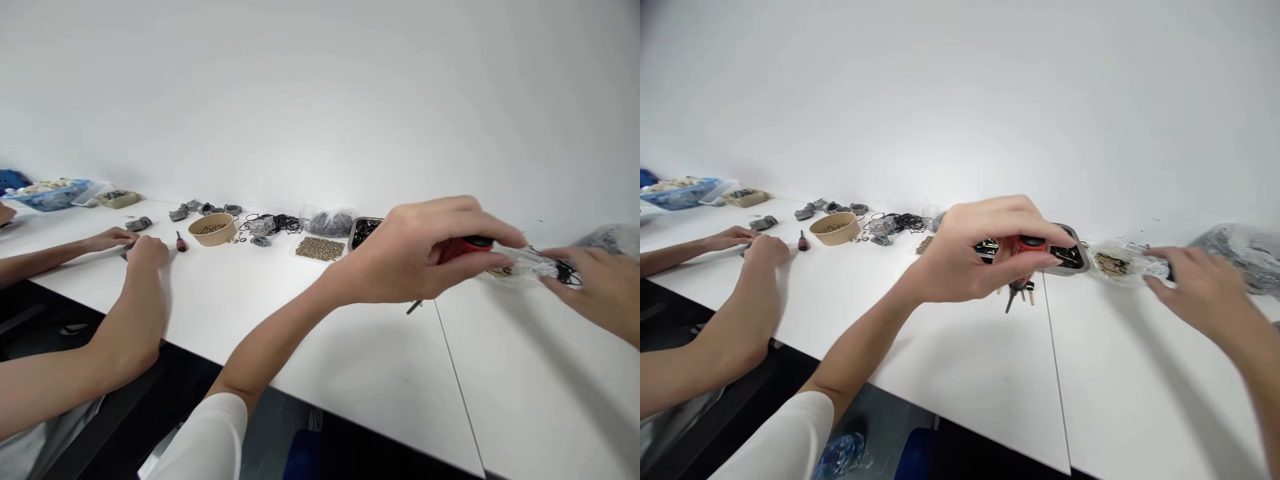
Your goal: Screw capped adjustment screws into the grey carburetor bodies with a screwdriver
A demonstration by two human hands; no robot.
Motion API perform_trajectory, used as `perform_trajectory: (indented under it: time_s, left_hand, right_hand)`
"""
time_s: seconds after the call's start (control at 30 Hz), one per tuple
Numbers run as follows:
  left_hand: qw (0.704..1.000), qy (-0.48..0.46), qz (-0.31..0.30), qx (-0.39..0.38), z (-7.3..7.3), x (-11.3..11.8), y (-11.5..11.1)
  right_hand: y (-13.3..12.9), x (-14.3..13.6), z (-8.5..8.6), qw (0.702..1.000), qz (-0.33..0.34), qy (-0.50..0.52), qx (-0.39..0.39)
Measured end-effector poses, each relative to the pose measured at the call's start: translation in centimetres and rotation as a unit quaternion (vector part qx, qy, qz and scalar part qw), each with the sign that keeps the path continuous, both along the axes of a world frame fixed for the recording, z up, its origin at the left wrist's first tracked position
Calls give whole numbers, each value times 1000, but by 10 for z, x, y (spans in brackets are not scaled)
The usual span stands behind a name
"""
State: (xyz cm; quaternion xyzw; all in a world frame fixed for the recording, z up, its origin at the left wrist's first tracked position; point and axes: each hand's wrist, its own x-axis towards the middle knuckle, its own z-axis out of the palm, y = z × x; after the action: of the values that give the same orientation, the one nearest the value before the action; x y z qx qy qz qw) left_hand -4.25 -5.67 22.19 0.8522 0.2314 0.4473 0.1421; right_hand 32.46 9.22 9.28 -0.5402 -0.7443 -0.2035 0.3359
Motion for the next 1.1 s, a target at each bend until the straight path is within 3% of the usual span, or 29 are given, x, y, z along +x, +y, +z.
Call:
perform_trajectory:
  time_s: [0.07,0.17,0.27,0.4,0.53,0.63,0.73,0.93,1.1]
  left_hand:
    - [998,68,12,0,-5,2,12]
    - [987,159,23,-22,-13,5,25]
    - [978,200,21,-47,-22,9,35]
    - [968,228,18,-99,-37,19,44]
    - [951,272,19,-145,-52,26,51]
    - [922,339,40,-180,-67,23,52]
    - [894,386,82,-210,-91,8,48]
    - [891,348,203,-211,-143,-35,34]
    - [901,311,241,-184,-156,-66,26]
  right_hand:
    - [8,-40,-4,998,36,-39,-13]
    - [-2,-99,-20,994,110,3,25]
    - [-15,-128,-46,982,177,18,59]
    - [-16,-129,-68,978,177,101,34]
    - [-11,-126,-71,969,197,148,-2]
    - [-11,-128,-68,968,200,153,-3]
    - [-12,-129,-67,967,200,158,2]
    - [-11,-129,-67,963,210,168,0]
    - [-11,-129,-70,957,222,185,-3]
